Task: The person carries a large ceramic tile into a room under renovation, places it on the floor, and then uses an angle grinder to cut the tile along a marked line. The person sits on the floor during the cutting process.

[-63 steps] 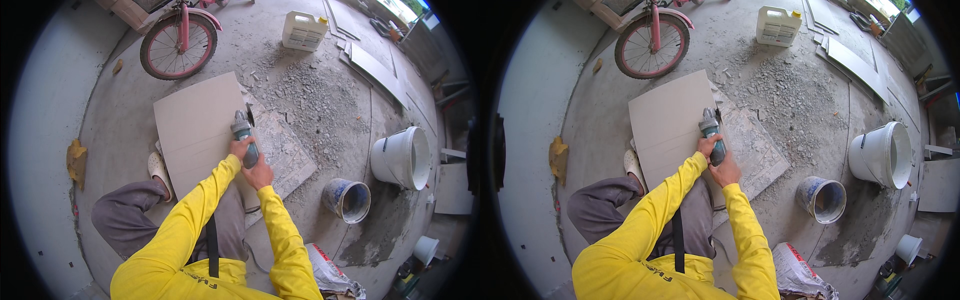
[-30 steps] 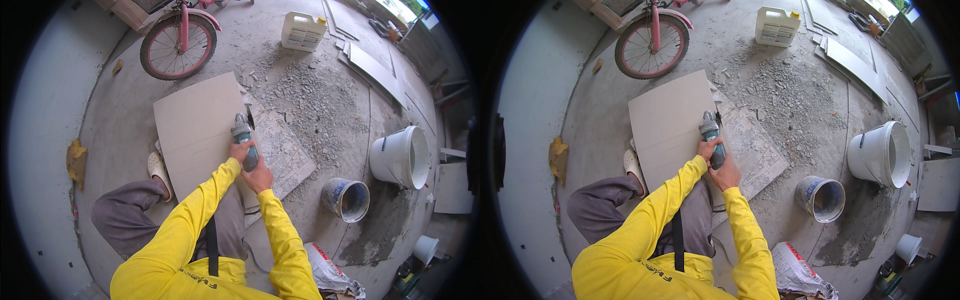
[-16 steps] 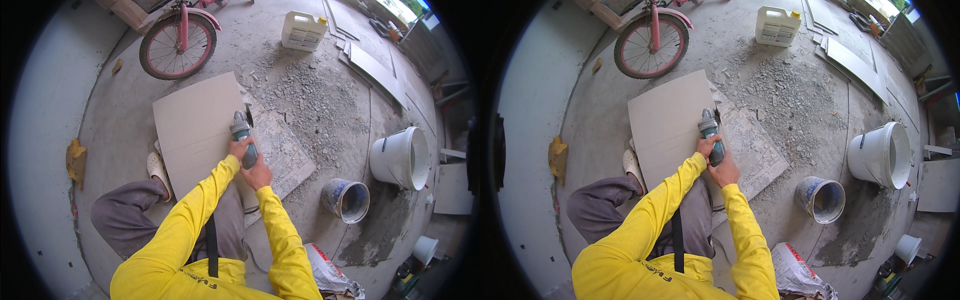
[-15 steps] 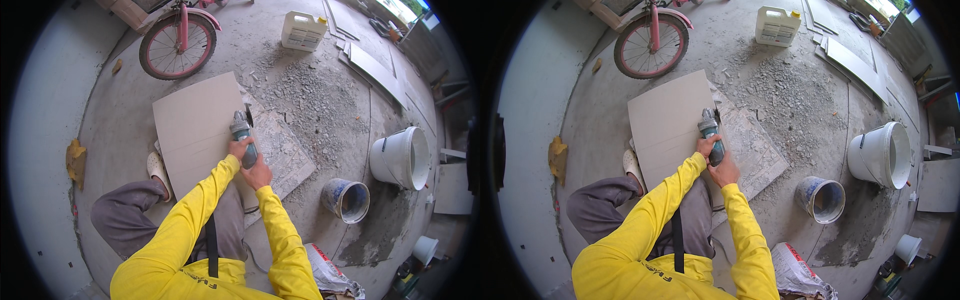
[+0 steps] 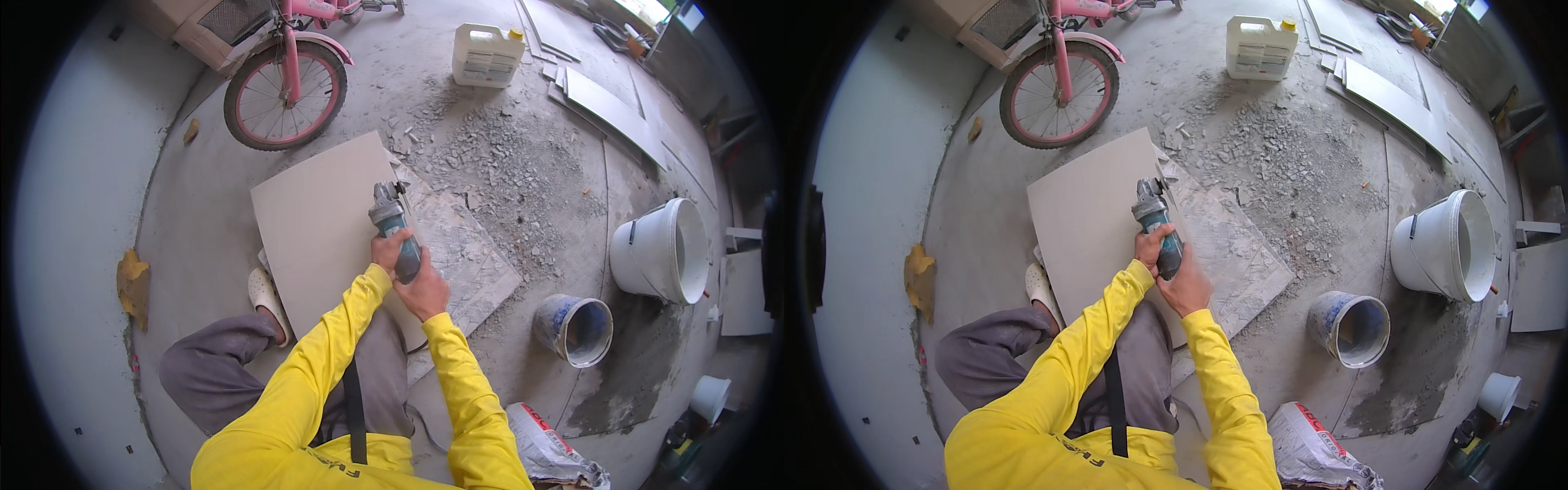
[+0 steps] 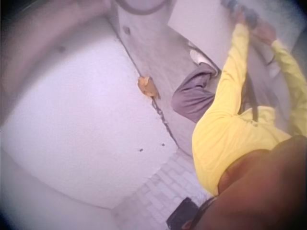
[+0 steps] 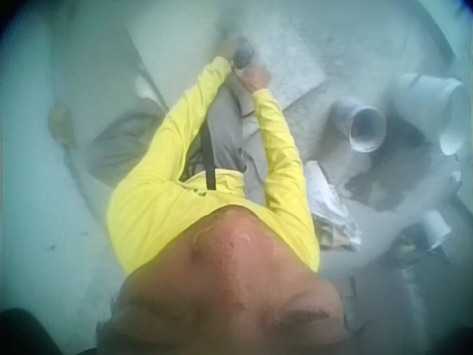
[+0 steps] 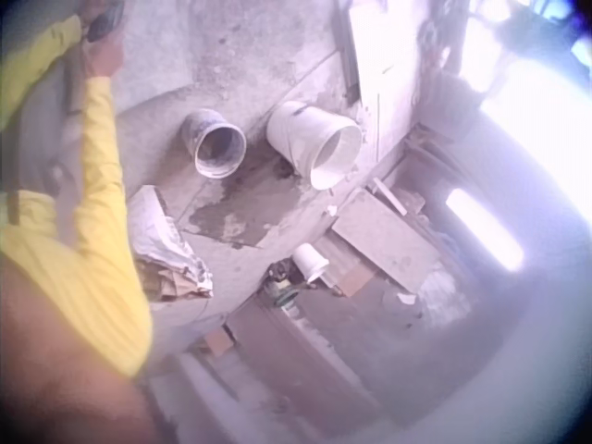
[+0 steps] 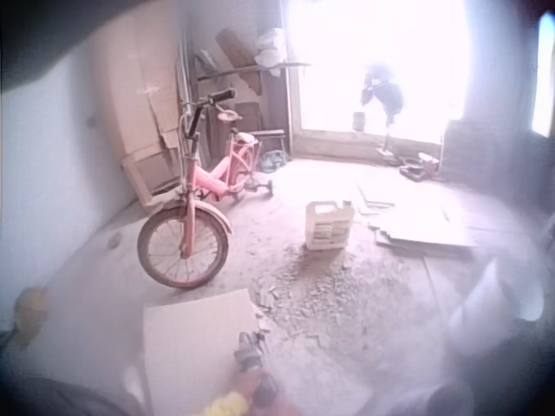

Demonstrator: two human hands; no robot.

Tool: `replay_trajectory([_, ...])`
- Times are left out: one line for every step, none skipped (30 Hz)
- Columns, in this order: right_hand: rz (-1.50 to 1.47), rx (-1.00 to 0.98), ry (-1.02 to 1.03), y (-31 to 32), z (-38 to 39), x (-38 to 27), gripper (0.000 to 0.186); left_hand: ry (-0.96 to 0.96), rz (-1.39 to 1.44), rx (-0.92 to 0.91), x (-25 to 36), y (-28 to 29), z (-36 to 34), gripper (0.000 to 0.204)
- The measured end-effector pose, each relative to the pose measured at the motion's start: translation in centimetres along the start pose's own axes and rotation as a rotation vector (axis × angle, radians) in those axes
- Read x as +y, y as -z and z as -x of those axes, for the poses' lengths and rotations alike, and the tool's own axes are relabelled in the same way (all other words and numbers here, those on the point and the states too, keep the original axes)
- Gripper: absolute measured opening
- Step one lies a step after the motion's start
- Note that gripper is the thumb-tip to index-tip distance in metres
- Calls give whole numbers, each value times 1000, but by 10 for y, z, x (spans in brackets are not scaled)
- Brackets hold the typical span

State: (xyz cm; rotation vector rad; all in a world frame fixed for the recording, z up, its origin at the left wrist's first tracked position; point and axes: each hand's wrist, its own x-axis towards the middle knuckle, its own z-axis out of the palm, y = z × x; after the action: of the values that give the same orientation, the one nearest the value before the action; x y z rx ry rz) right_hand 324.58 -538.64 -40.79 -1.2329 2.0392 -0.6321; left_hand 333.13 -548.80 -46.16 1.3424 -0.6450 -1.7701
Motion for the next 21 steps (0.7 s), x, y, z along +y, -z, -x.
replay_trajectory([-32,33,54,2,1,0,92,-28,12,-11,7,1,2,30])
replay_trajectory([-94,146,182,4,5,3,94,-48,20,-30,14,4,7,30])
replay_trajectory([-150,267,317,4,11,9,96,-79,44,-76,20,6,12,30])
replay_trajectory([-213,362,415,4,20,19,98,-36,32,-116,27,13,18,30])
replay_trajectory([-403,414,283,2,30,31,90,-26,37,-115,31,18,25,28])
replay_trajectory([-609,431,132,-4,43,44,81,-48,50,-117,37,23,29,28])
replay_trajectory([-815,439,-20,-14,58,57,73,-53,84,-101,40,29,36,28])
replay_trajectory([-680,399,-140,-22,72,73,55,-75,99,-103,43,33,41,28])
replay_trajectory([-562,351,-292,-33,84,88,38,-90,126,-91,45,37,46,27])
replay_trajectory([-486,358,-143,-48,92,99,33,-106,158,-77,47,41,51,27])
replay_trajectory([-426,355,-39,-64,98,108,28,-86,171,-84,50,46,54,28])
replay_trajectory([-370,295,-4,-77,105,116,24,-65,187,-89,51,51,61,30])
replay_trajectory([-337,388,75,-89,108,124,24,-42,206,-92,52,56,67,32])
replay_trajectory([-309,426,92,-98,108,130,25,-57,209,-85,54,61,72,32])
replay_trajectory([-302,475,94,-105,107,133,25,-73,212,-78,55,66,78,32])
replay_trajectory([-277,518,148,-109,107,136,26,-101,220,-95,57,70,83,32])
replay_trajectory([-241,495,176,-111,105,138,25,-94,227,-87,59,73,86,31])
replay_trajectory([-224,482,182,-112,104,139,25,-91,238,-100,61,76,89,31])
replay_trajectory([-233,469,160,-111,102,140,24,-74,229,-100,64,78,89,31])
replay_trajectory([-201,493,218,-110,100,140,24,-90,258,-141,66,79,88,30])
replay_trajectory([-186,502,238,-110,100,141,24,-77,271,-158,69,82,87,29])
